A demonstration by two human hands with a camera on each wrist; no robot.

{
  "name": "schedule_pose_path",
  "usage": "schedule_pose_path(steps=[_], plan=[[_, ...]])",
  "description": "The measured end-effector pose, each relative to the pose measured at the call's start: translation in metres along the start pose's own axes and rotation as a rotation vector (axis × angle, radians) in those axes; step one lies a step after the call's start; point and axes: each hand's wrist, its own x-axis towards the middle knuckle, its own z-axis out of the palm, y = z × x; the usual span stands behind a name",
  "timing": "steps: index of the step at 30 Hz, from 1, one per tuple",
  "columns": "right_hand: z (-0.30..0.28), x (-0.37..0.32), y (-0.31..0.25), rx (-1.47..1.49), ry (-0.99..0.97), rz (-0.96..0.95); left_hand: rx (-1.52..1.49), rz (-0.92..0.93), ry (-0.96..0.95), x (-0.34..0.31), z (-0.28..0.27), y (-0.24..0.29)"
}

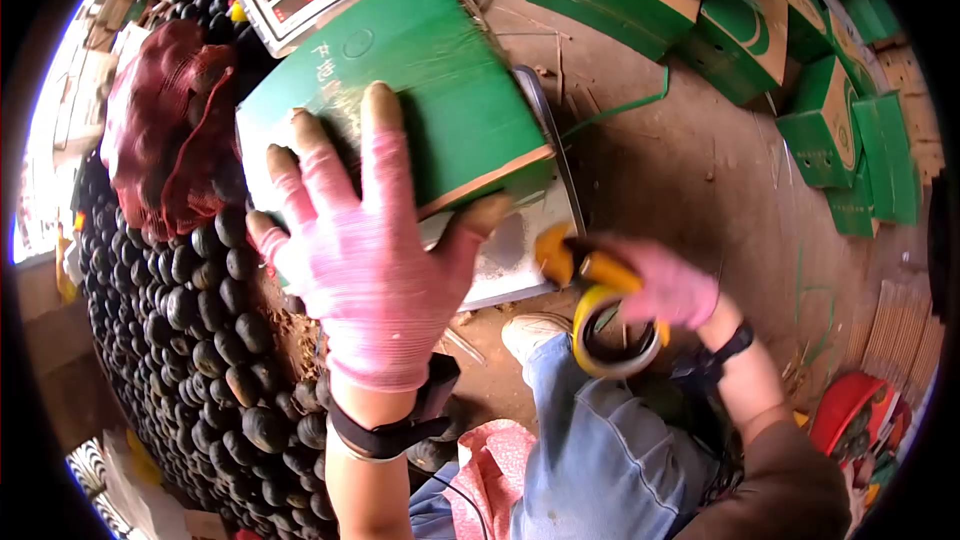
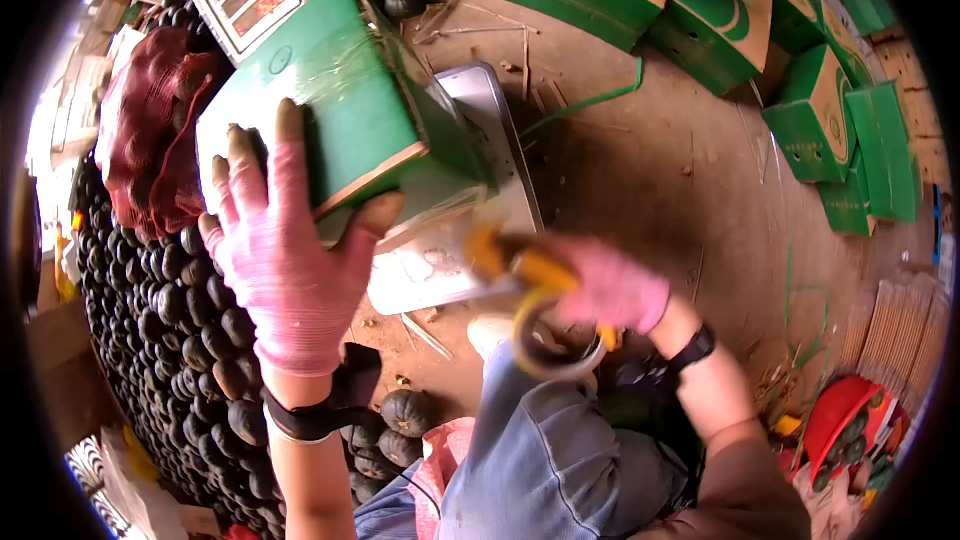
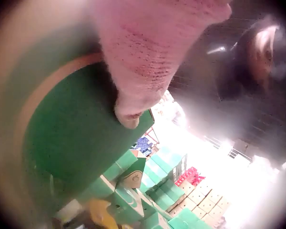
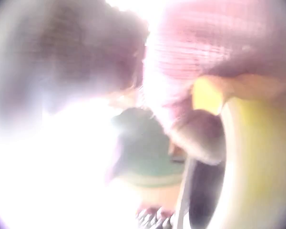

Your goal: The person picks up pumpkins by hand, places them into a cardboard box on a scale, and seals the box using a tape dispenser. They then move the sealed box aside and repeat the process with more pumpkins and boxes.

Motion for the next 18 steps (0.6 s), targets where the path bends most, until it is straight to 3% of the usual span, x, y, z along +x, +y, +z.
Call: schedule_pose_path(steps=[1,3,5,7,9,10,12,13,15,17,18], plan=[[0.013,0.003,0.008,-0.095,0.004,-0.044,0.074,-0.018,-0.023,-0.001,-0.001,0.008],[0.02,0.042,0.012,-0.014,0.091,-0.065,0.077,-0.028,-0.03,-0.007,0.0,0.017],[0.03,0.044,-0.001,-0.244,0.181,-0.081,-0.019,-0.019,-0.036,-0.01,-0.001,0.008],[0.006,0.032,-0.008,-0.388,0.046,-0.012,-0.078,0.029,-0.103,-0.006,-0.016,-0.002],[-0.026,0.009,0.005,-0.453,0.081,-0.078,-0.164,0.004,-0.13,0.003,-0.014,-0.018],[-0.039,0.0,0.012,-0.387,0.088,-0.055,-0.309,-0.046,-0.132,0.01,-0.006,-0.03],[-0.053,0.001,0.016,-0.188,0.046,-0.089,-0.22,-0.083,-0.143,0.016,-0.004,-0.029],[-0.045,0.015,0.003,0.04,0.026,-0.008,-0.213,-0.069,-0.129,0.016,-0.003,-0.027],[-0.021,0.067,-0.003,-0.297,-0.086,0.076,-0.206,-0.051,-0.111,0.016,-0.001,-0.028],[0.0,0.068,-0.017,-0.448,0.002,0.028,-0.258,-0.057,-0.14,0.019,-0.004,-0.035],[0.0,0.066,-0.004,-0.384,-0.004,0.023,-0.258,-0.072,-0.193,0.022,-0.008,-0.034]])
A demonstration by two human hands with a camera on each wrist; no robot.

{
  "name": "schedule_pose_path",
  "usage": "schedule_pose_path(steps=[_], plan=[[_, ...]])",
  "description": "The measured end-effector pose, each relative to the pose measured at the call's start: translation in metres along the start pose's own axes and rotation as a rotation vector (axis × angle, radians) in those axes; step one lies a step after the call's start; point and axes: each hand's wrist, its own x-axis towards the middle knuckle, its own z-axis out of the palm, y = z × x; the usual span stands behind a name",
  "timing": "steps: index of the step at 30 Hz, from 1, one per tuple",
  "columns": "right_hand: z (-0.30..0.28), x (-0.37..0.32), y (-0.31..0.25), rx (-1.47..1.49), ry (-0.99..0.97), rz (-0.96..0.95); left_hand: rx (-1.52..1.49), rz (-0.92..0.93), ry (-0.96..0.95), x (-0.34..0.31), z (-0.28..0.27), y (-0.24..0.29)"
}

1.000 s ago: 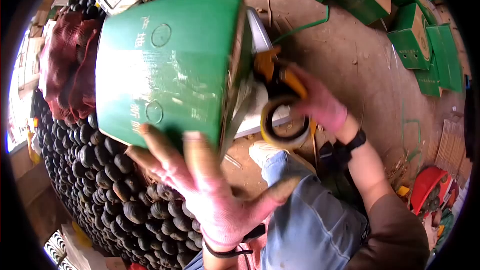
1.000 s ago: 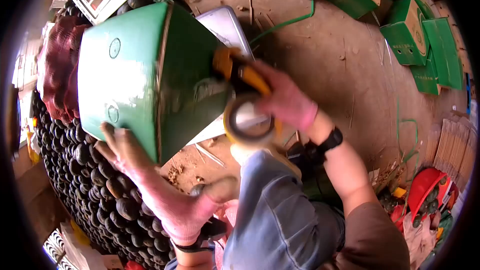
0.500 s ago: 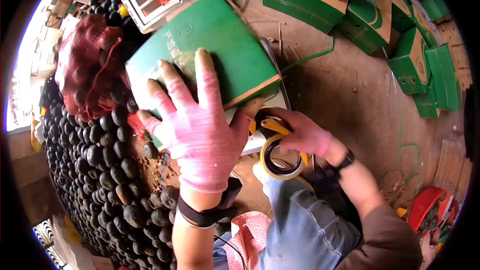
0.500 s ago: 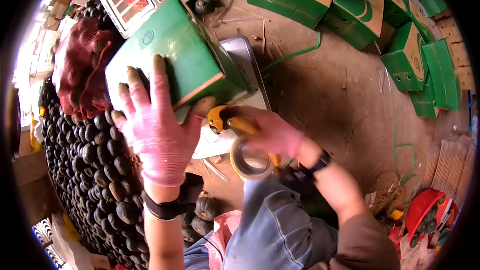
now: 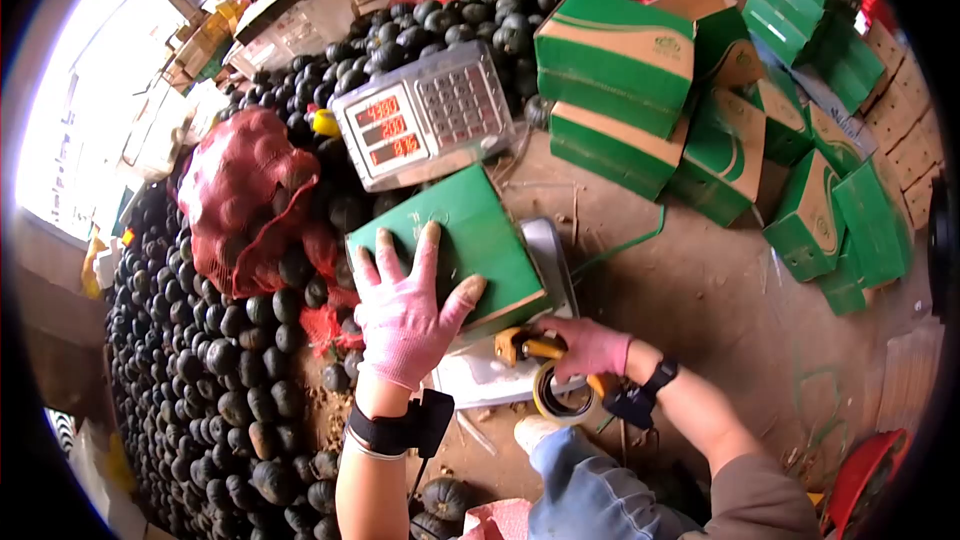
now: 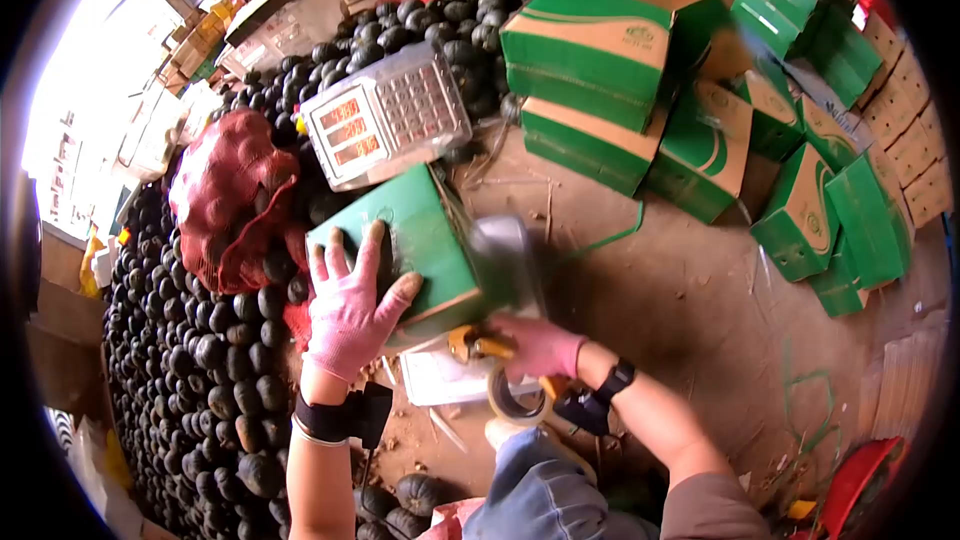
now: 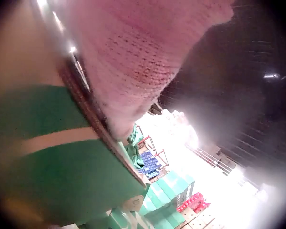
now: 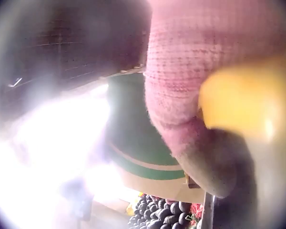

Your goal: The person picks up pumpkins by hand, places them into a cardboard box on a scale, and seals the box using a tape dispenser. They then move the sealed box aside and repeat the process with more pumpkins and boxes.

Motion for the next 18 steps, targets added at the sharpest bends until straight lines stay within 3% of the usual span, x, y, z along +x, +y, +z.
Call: schedule_pose_path(steps=[3,4,5,7,9,10,11,12,13,14,15,16,17,18], plan=[[-0.012,-0.009,-0.021,-0.045,-0.041,0.025,0.033,-0.029,-0.106,0.011,-0.012,0.004],[-0.003,0.0,-0.031,-0.018,-0.064,-0.09,0.008,-0.039,-0.096,0.012,-0.011,0.003],[0.019,0.011,-0.046,0.027,-0.091,-0.194,-0.016,-0.046,-0.108,0.01,-0.009,0.003],[0.087,0.051,-0.085,-0.323,-0.283,-0.285,-0.02,-0.015,-0.078,0.009,-0.009,0.002],[0.108,0.058,-0.107,-0.213,-0.417,-0.39,-0.014,0.044,-0.072,0.015,-0.008,-0.019],[0.116,0.055,-0.081,0.089,-0.413,-0.448,-0.017,0.069,-0.137,0.021,-0.018,-0.022],[0.09,0.033,-0.074,0.264,-0.543,-0.255,-0.027,0.024,-0.192,0.026,-0.03,-0.016],[0.086,0.027,-0.026,0.214,-0.482,-0.311,-0.017,0.028,-0.217,0.032,-0.04,-0.011],[0.064,-0.004,0.007,0.404,-0.407,-0.309,-0.011,0.047,-0.236,0.04,-0.043,-0.004],[0.034,-0.033,0.035,0.534,-0.375,-0.103,-0.021,0.094,-0.228,0.049,-0.039,-0.008],[0.028,-0.061,0.089,0.905,-0.179,-0.158,-0.018,0.141,-0.209,0.052,-0.04,-0.007],[0.019,-0.095,0.119,0.943,0.121,0.025,-0.054,0.204,-0.212,0.062,-0.036,-0.009],[0.019,-0.104,0.149,0.938,0.205,0.037,-0.068,0.162,-0.265,0.066,-0.035,-0.003],[0.022,-0.104,0.19,0.721,0.514,0.223,-0.034,0.16,-0.206,0.066,-0.022,-0.004]])
